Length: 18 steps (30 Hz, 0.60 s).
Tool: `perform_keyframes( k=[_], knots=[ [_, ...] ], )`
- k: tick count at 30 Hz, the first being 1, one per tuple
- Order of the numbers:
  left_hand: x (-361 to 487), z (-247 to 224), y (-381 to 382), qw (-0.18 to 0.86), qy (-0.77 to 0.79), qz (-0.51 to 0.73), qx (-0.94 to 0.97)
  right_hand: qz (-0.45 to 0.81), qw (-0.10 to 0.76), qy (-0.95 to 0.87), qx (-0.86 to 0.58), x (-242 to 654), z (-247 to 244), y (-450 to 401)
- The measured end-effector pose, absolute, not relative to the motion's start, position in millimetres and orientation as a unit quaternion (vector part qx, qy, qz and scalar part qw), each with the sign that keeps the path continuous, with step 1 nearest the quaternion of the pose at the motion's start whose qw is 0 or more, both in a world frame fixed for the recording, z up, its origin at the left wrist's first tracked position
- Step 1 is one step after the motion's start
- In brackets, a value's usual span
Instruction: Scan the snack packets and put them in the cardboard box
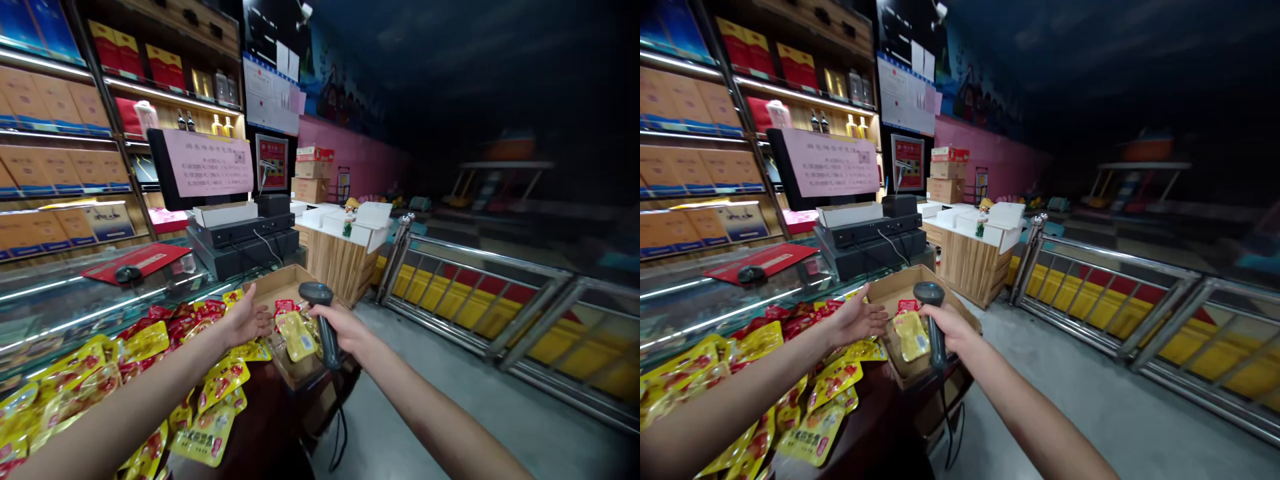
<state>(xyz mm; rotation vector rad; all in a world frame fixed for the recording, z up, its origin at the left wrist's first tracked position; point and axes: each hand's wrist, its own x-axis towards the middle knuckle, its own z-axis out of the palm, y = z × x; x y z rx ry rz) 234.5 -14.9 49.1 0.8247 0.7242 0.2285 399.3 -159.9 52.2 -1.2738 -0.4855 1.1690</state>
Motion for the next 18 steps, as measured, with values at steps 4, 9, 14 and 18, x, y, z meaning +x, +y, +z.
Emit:
perform_keyframes(
  k=[4, 9, 14, 18],
  knots=[
    [229.8, 50.4, -11.2, 0.841, 0.37, 0.122, 0.375, 0.492, 0.629, -0.214, -0.562, 405.7, 45.6, -162.3],
    [185.2, 63.2, -5.5, 0.838, 0.379, 0.156, 0.36, 0.536, 0.603, -0.245, -0.539, 373.5, 47.7, -144.9],
    [112.6, 64.5, 2.3, 0.818, 0.411, 0.212, 0.342, 0.589, 0.546, -0.304, -0.512, 316.1, 47.7, -117.9],
    [47.0, 57.4, -2.4, 0.814, 0.42, 0.251, 0.313, 0.638, 0.5, -0.314, -0.494, 265.6, 39.9, -98.8]
  ],
)
